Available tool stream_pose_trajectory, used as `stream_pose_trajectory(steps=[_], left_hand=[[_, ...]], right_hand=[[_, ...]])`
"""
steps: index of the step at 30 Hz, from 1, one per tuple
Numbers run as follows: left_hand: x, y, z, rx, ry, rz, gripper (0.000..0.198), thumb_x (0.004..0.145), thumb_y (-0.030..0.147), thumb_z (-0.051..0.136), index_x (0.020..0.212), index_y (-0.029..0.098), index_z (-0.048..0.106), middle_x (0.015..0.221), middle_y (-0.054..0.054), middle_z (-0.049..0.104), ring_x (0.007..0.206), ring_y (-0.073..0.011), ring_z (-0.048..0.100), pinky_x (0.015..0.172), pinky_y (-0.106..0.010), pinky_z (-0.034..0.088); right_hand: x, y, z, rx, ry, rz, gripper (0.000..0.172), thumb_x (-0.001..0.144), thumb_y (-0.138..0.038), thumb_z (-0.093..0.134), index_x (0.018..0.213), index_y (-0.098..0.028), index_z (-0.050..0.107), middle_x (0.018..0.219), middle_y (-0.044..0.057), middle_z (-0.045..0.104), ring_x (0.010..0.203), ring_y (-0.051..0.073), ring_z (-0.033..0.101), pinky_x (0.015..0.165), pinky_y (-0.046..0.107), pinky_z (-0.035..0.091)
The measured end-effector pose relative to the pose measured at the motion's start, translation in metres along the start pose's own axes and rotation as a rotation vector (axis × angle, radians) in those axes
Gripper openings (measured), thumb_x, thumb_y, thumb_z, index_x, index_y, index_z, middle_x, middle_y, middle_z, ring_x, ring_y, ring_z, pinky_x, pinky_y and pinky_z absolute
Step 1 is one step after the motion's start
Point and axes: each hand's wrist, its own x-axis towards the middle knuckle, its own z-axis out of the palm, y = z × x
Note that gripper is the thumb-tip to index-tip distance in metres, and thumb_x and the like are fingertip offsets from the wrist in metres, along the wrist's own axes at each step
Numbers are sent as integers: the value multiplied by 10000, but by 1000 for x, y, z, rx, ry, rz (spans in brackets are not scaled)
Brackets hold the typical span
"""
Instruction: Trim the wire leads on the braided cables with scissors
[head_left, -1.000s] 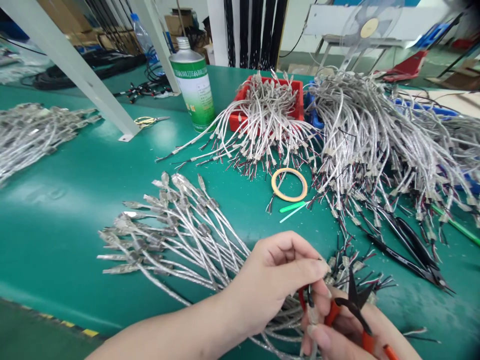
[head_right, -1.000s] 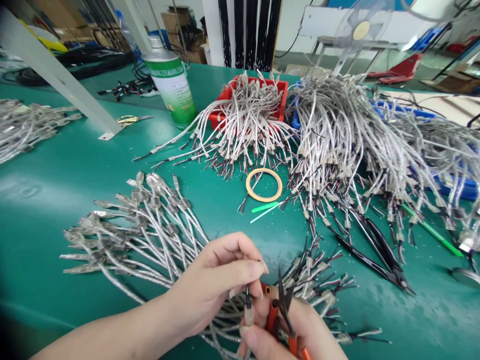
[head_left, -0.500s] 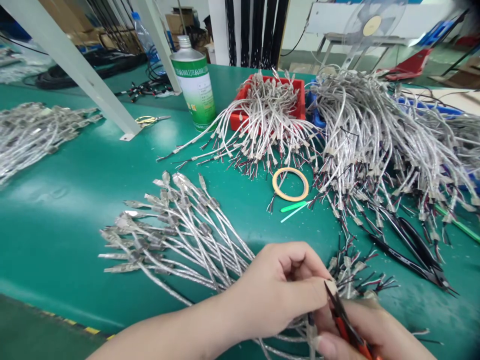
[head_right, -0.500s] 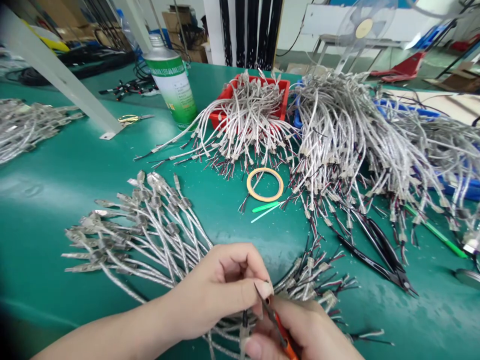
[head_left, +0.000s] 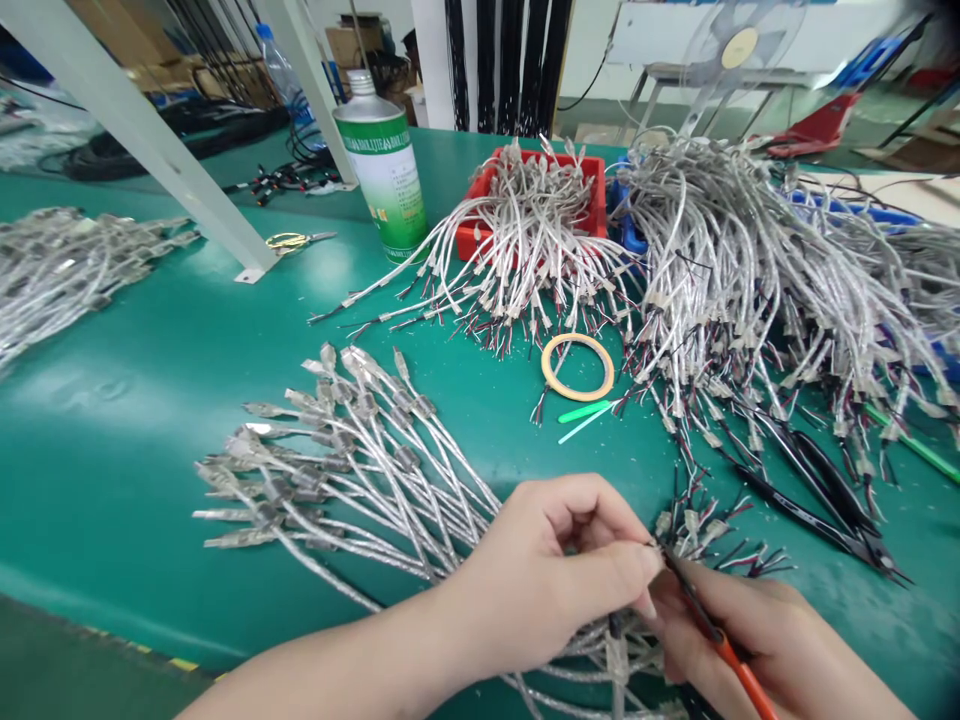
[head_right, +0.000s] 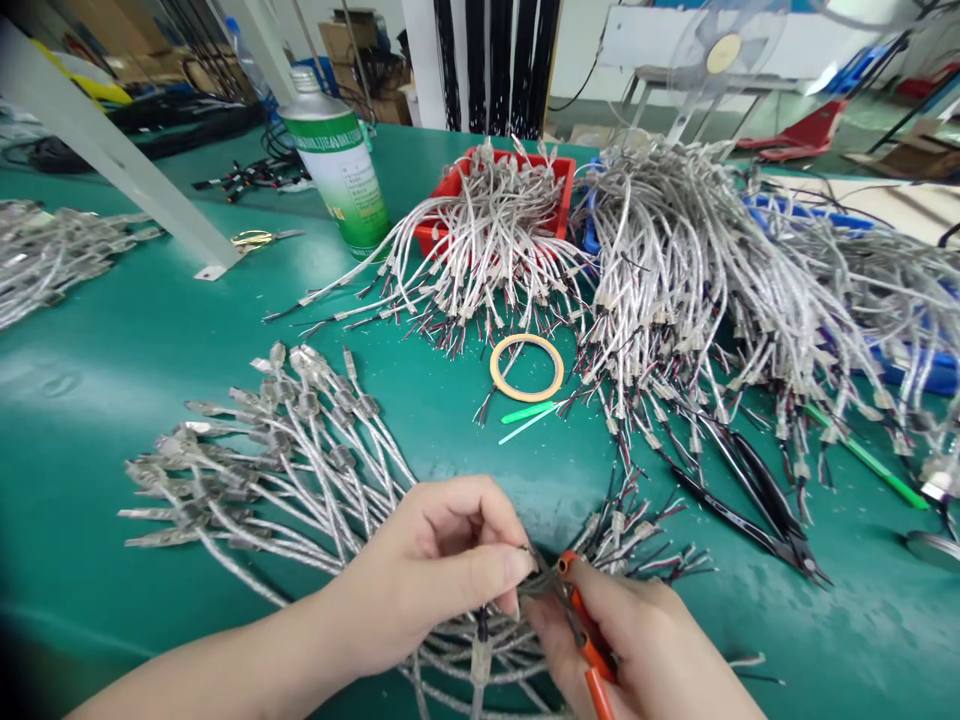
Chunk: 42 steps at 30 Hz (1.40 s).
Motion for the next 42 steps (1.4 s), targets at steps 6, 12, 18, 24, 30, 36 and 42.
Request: stream_pose_trajectory(steps=[6, 12, 18, 24, 30, 36, 42], left_hand=[[-1, 1, 0, 56, 28, 14, 175, 748, 293, 705, 709, 187, 571, 563, 40, 559, 542, -90, 494, 550, -210, 369], [-2, 1, 1, 142, 45, 39, 131, 759, 283, 655, 717, 196, 568, 580, 37, 550, 557, -108, 470, 564, -245, 362], [-3, 1, -1, 206, 52, 43, 137, 760, 305, 636, 717, 199, 562, 597, 42, 514, 559, -115, 450, 568, -270, 352], [-2, 2, -2, 227, 73, 30, 128, 764, 296, 638, 722, 201, 563, 612, 42, 519, 565, -111, 451, 576, -268, 347], [-1, 1, -2, 225, 79, 36, 127, 760, 281, 644, 708, 201, 561, 600, 47, 511, 562, -115, 455, 575, -271, 348], [-1, 0, 0, 232, 70, 28, 132, 764, 285, 639, 707, 204, 552, 598, 38, 541, 571, -120, 464, 589, -272, 361], [-2, 4, -1, 253, 66, 32, 137, 769, 290, 643, 715, 198, 557, 611, 22, 575, 577, -119, 460, 590, -266, 365]], right_hand=[[6, -3, 2, -45, 21, -37, 397, 899, -541, 602, 605, -276, 597, 400, -21, 551, 361, 187, 555, 302, 236, 435], [3, 7, -3, -26, -218, -160, 300, 1018, -371, 490, 748, -255, 553, 539, -21, 643, 382, 153, 589, 362, 212, 496], [-6, 20, -4, -108, -217, -175, 179, 1016, -253, 485, 837, -266, 500, 624, -18, 677, 462, 175, 658, 418, 238, 512], [-8, 27, -4, -250, -175, -216, 171, 997, -225, 479, 829, -255, 493, 577, -18, 657, 428, 187, 654, 390, 249, 479], [-6, 23, -3, -249, -118, -200, 255, 1009, -285, 472, 758, -261, 508, 523, -17, 649, 367, 172, 611, 365, 243, 451], [3, 6, 2, -246, 101, -101, 440, 958, -562, 504, 626, -277, 549, 397, -10, 565, 320, 194, 541, 315, 261, 397], [2, 5, 0, -224, 100, -89, 446, 961, -557, 511, 620, -272, 559, 402, -11, 576, 327, 189, 556, 320, 254, 411]])
